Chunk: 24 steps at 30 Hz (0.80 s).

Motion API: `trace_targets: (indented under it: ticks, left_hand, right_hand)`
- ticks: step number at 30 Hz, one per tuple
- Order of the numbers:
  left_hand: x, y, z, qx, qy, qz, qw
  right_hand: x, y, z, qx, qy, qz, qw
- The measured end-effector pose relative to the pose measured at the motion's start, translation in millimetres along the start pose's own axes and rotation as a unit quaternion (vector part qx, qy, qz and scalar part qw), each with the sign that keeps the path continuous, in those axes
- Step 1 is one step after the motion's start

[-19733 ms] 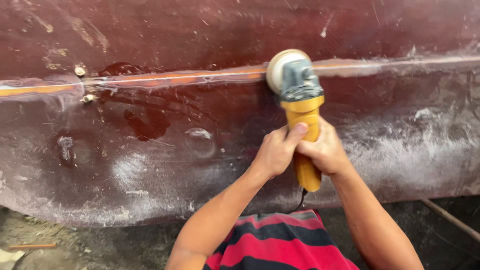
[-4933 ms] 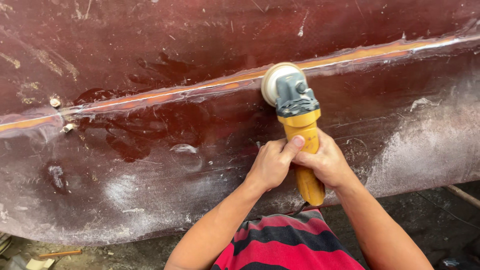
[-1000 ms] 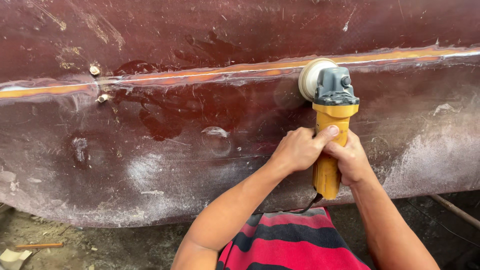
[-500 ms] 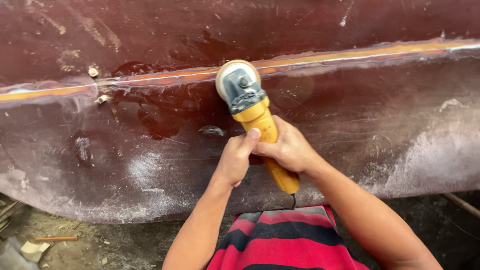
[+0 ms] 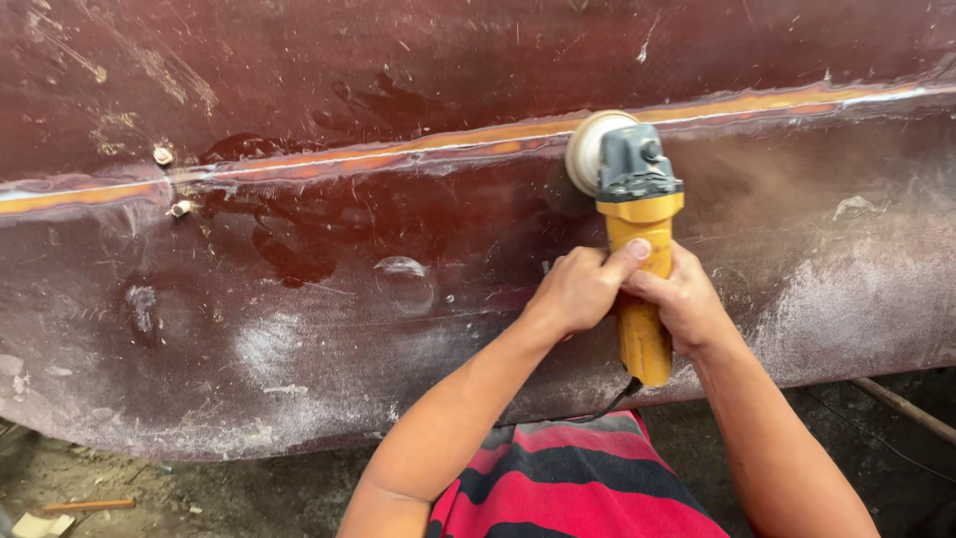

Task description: The person plugs an electric polisher into a power strip and buffs the wooden surface with the polisher.

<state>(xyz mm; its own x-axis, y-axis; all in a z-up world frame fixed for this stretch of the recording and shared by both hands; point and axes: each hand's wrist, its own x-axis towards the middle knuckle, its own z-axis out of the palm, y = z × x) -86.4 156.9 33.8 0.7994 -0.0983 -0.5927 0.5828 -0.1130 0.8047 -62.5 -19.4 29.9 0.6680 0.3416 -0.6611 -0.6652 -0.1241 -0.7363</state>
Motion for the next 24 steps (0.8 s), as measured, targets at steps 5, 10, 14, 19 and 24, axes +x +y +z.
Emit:
trace_targets:
  ticks: [5,10,14,19,24]
  left_hand:
    - [14.1,10.7,18.9,0.036,-0.033,-0.044,0.998]
    - [-24.4,-14.0,-12.8,-0.090,0.027,0.002,0.996]
    - [-48.2,-25.6,-35.5,-0.234,0.021,-0.007,0.972]
    - [-23.4,-13.7,-11.4,-0.206,0.003,-0.011,0.978]
    - [8.2,7.3,23.6,-0.102,-0.033,-0.008,0.994]
  right_hand:
    - [-5.4,-2.3,-15.8,0.015,0.025,-0.018,0.999]
    - [7.3,-15.7,31.0,-0.050,-0.073,-0.050,0.995]
    - [12.1,-22.0,64.5,-0.135,-0.096,-0.013,0.986]
    - [2.9,-33.3,31.5,-0.123,-0.061,-0.013,0.990]
    - [0.4,-32.0,-17.4,-0.038,-0.019,0.016,0.999]
